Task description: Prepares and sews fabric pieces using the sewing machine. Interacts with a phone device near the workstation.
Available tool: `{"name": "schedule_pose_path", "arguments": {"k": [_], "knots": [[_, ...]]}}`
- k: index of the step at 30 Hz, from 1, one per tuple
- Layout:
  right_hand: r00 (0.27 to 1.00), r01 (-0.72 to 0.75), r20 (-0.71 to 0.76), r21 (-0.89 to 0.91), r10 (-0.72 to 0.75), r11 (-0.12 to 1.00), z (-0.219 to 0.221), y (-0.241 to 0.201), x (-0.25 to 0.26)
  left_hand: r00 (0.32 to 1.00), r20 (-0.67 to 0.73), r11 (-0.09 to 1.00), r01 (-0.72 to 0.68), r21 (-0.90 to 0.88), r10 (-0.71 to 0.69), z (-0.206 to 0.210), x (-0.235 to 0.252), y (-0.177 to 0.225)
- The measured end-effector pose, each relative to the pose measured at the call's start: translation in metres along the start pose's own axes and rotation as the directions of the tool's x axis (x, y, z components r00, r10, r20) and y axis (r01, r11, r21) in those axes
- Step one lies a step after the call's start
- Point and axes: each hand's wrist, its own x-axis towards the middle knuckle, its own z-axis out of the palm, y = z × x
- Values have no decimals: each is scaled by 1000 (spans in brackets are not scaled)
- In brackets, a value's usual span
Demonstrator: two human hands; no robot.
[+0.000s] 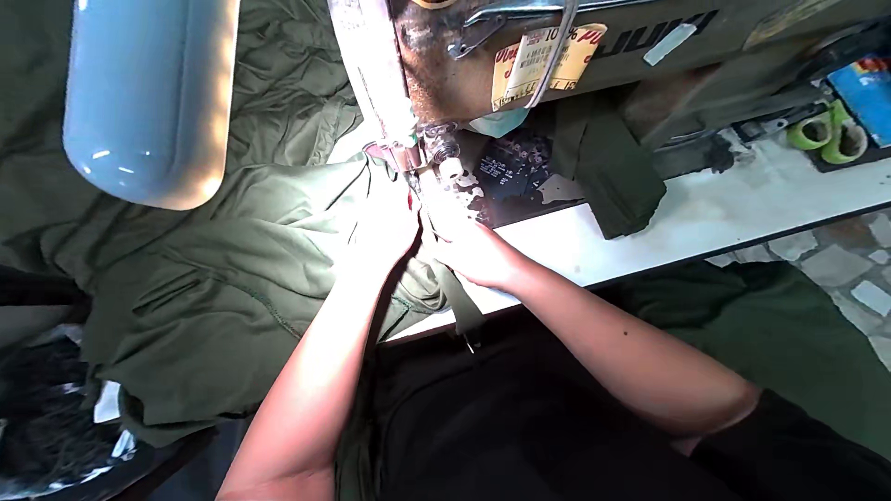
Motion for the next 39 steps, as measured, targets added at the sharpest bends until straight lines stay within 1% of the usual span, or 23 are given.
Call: {"name": "schedule_pose_path", "arguments": {"k": [4, 6, 9, 11, 13, 15, 17, 19, 20, 22, 24, 25, 26, 28, 29, 30, 31, 32, 34, 35, 37, 39], "knots": [[1000, -8, -28, 9, 8, 1000, 2, 1, 0, 996, 43, 997, 73, 22, -74, -2, 2, 5], [999, -50, -8, 46, 51, 998, 0, -3, -1, 988, 82, 991, 127, 36, -129, -7, 5, 10], [999, -51, 16, 2, 51, 999, -2, -6, -2, 967, 149, 978, 197, 64, -204, -17, 9, 15], [997, -21, 73, -114, 30, 993, -6, -12, -3, 955, 182, 972, 223, 76, -233, -21, 12, 18], [993, 2, 110, -338, 37, 941, -4, -19, -5, 946, 203, 966, 239, 95, -254, -24, 13, 19], [999, 38, 43, -520, -19, 854, 6, -17, -9, 941, 216, 965, 245, 94, -260, -25, 15, 18], [998, 51, -5, -597, -68, 801, 7, -16, -10, 940, 218, 965, 253, 72, -263, -25, 16, 17], [995, 100, 43, -629, -94, 771, 0, -14, -4, 944, 207, 966, 254, 41, -257, -24, 15, 16], [988, 152, 89, -629, -123, 762, -4, -10, 0, 947, 200, 967, 252, 24, -251, -23, 15, 15], [961, 275, 163, -608, -222, 744, -10, 2, 7, 960, 149, 969, 244, -37, -236, -18, 11, 13], [938, 346, 177, -566, -300, 748, -10, 11, 10, 982, 17, 974, 189, -121, -189, -3, 2, 6], [940, 341, 189, -555, -284, 758, -13, 10, 10, 986, -60, 980, 150, -130, -158, 4, -3, 4], [946, 323, 213, -553, -244, 768, -17, 6, 10, 981, -96, 980, 155, -123, -167, 7, -4, 5], [949, 302, 253, -554, -189, 775, -20, 1, 9, 973, -79, 973, 211, -97, -219, 11, -4, 7], [948, 302, 264, -566, -178, 767, -21, 1, 9, 973, -76, 974, 213, -80, -219, 14, -6, 7], [947, 306, 266, -579, -179, 756, -21, 1, 9, 979, -93, 983, 179, -47, -183, 17, -11, 6], [947, 304, 273, -595, -168, 744, -21, 2, 10, 984, -139, 994, 113, -14, -113, 23, -16, 2], [947, 299, 283, -604, -152, 739, -21, 2, 11, 977, -214, 999, 29, 20, -24, 29, -21, -3], [947, 296, 285, -609, -145, 736, -20, 2, 12, 926, -353, 990, -112, 80, 134, 39, -27, -15], [947, 295, 286, -607, -144, 737, -20, 2, 13, 902, -391, 982, -154, 108, 185, 41, -28, -18], [950, 292, 271, -598, -155, 747, -19, 3, 14, 889, -400, 975, -190, 115, 221, 40, -26, -20], [956, 269, 262, -592, -135, 759, -20, 1, 15, 886, -400, 972, -207, 115, 236, 39, -21, -23]]}}
